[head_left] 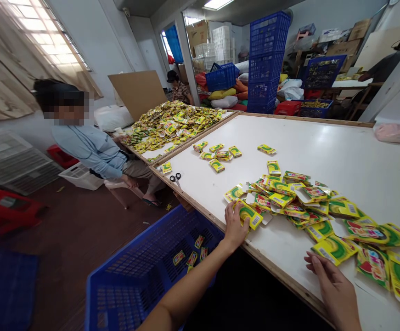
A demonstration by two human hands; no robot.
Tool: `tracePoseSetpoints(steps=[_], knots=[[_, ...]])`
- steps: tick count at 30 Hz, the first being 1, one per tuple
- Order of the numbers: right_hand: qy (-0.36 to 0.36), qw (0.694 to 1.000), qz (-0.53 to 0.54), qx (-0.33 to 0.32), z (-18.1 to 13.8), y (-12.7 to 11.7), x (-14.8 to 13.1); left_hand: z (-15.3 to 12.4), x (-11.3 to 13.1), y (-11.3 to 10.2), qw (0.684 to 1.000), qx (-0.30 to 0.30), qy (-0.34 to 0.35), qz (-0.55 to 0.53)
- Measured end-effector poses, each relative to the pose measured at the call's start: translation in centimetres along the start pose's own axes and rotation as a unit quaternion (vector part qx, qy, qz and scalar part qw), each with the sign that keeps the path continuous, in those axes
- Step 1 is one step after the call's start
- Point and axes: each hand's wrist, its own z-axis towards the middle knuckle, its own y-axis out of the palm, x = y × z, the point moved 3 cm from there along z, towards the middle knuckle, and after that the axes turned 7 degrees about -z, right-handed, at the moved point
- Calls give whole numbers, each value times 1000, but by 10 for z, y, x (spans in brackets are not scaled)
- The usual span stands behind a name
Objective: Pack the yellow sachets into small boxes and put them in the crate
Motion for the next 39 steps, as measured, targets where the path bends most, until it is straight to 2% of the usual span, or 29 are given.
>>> tracePoseSetpoints(steps=[13,27,33,39], knots=[[-14,1000,-9,15,2,-1,4,-2,-7,5,1000,-2,-14,14],[-1,1000,-9,2,2,-1,7,-5,-5,5,1000,2,-5,19],[-9,1000,0,5,4,0,8,-4,-5,8,999,-22,-7,42],[-16,1000,2,25,0,-1,-2,-3,-9,12,998,-51,-6,42]])
